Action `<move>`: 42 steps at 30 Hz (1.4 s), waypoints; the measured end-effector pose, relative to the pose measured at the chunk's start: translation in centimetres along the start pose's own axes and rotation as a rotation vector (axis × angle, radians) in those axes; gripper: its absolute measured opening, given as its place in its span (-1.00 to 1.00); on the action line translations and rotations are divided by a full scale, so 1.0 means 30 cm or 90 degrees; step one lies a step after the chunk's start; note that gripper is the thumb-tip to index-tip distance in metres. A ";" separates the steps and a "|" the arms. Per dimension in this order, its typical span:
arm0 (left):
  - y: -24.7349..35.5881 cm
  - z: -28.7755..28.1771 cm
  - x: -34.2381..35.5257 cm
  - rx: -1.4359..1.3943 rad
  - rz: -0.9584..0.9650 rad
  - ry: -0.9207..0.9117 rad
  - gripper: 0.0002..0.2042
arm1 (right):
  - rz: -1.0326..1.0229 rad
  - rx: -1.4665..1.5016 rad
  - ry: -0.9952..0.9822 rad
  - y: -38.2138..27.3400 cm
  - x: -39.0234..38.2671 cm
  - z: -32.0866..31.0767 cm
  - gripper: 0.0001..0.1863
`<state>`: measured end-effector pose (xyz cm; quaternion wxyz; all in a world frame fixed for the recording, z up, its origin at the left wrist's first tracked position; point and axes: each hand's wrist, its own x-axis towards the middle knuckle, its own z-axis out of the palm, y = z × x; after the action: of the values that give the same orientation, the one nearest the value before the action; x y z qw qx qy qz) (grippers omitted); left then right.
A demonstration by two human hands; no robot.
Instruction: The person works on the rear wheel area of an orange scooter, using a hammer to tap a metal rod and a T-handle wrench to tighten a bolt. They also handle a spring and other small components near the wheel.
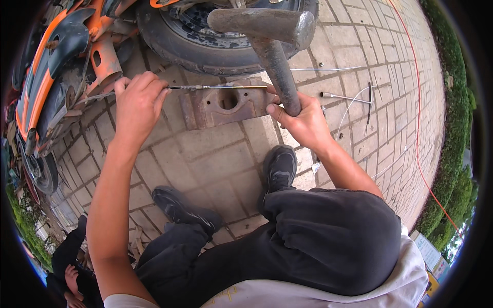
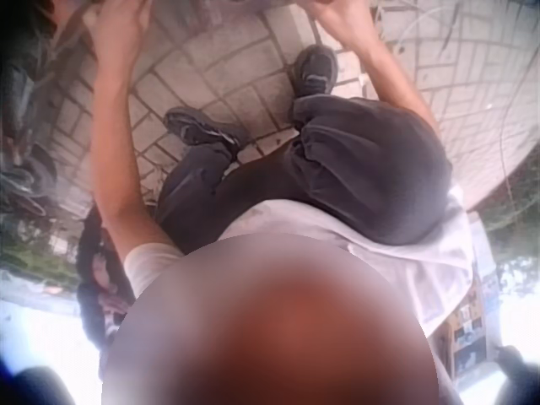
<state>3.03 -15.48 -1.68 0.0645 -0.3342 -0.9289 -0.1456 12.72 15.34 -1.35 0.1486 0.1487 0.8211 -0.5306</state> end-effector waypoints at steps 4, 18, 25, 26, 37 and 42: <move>-0.005 0.007 -0.006 0.014 -0.001 0.010 -0.89 | -0.032 -0.013 0.000 -0.013 -0.010 0.006 -0.68; -0.009 0.015 -0.003 0.003 -0.006 0.021 -0.89 | 0.014 -0.215 -0.010 0.016 -0.166 -0.179 -0.54; -0.007 0.007 -0.001 0.004 -0.002 0.018 -0.89 | -0.024 -0.234 -0.060 0.019 -0.232 -0.168 -0.55; -0.007 0.008 -0.001 0.002 0.001 0.014 -0.89 | -0.005 -0.210 -0.051 0.012 -0.233 -0.161 -0.55; -0.007 0.015 -0.008 -0.004 -0.010 0.022 -0.90 | -0.113 -0.287 -0.098 -0.039 -0.208 -0.161 -0.43; -0.016 0.021 -0.010 -0.012 -0.004 0.030 -0.92 | -0.114 -0.282 -0.086 -0.047 -0.204 -0.143 -0.43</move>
<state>2.94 -15.81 -2.44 0.0827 -0.3281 -0.9270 -0.1621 17.37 18.19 3.95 0.1842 0.0034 0.9155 -0.3577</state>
